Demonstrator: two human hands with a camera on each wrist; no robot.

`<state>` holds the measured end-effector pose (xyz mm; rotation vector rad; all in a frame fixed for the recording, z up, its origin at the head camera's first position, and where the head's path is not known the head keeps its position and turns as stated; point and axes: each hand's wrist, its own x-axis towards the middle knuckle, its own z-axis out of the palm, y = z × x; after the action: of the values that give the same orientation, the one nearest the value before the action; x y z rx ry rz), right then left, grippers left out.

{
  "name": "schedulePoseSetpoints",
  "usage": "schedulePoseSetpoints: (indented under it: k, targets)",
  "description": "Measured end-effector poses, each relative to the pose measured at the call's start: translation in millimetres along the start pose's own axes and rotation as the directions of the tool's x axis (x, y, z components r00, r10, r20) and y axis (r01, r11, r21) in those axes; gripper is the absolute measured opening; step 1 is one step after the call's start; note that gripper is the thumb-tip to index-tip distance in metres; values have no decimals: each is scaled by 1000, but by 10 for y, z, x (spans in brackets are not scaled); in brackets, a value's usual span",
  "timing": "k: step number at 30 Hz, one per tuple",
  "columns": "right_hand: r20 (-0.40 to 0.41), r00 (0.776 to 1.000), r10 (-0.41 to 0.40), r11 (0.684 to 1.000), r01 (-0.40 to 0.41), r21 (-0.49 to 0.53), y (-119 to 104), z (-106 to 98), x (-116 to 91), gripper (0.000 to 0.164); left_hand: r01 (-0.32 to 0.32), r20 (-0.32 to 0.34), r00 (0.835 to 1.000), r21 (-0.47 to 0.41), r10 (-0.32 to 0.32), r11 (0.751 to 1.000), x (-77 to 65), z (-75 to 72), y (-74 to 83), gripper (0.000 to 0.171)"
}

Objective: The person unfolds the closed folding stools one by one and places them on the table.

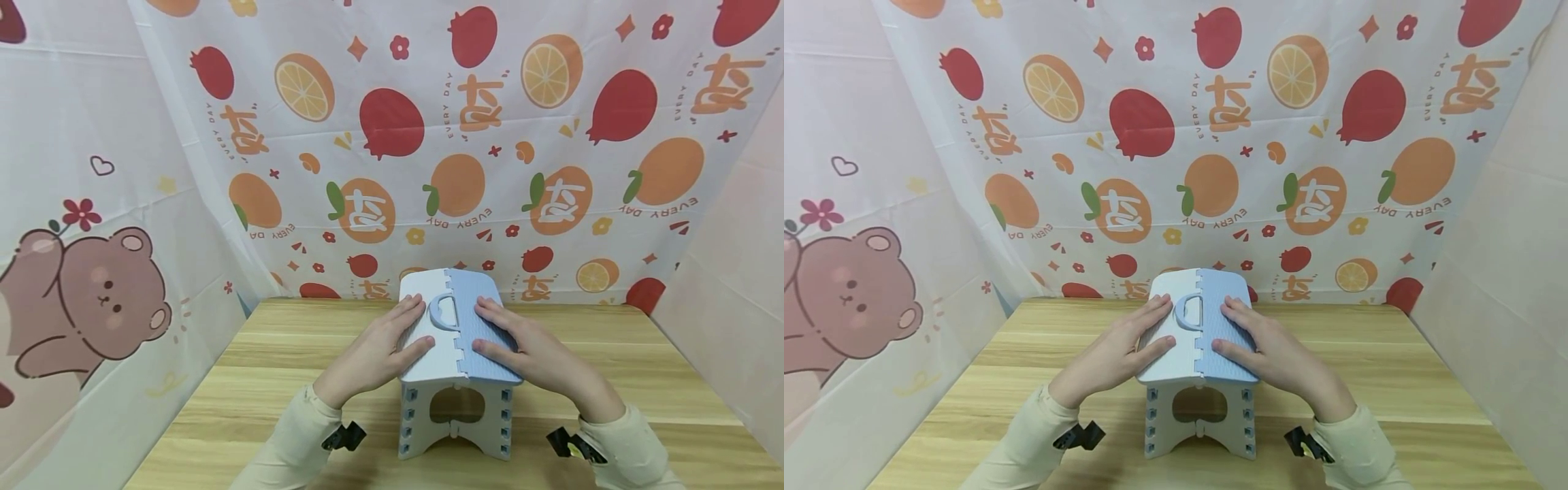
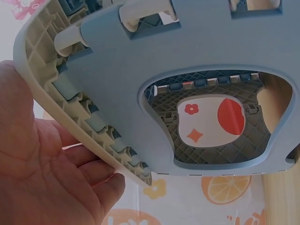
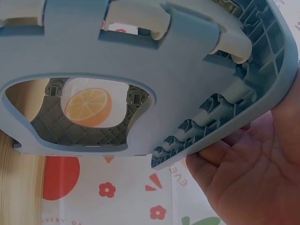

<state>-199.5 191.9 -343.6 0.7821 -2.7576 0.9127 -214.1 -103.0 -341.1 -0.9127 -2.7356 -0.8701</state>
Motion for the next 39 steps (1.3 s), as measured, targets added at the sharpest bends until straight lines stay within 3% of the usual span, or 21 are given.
schedulePoseSetpoints:
  k: [11, 39]
  targets:
    - [21, 1000, 12, 1000, -11, -26, -34, -5, 21, 71, -8, -3, 1000, 42, 8, 999, 16, -15, 7, 72]
    - [25, 1000, 8, 999, -7, -33, -82, -11, -65, 69, -33, 0, 999, 32, 33, 999, -44, -19, 8, 71]
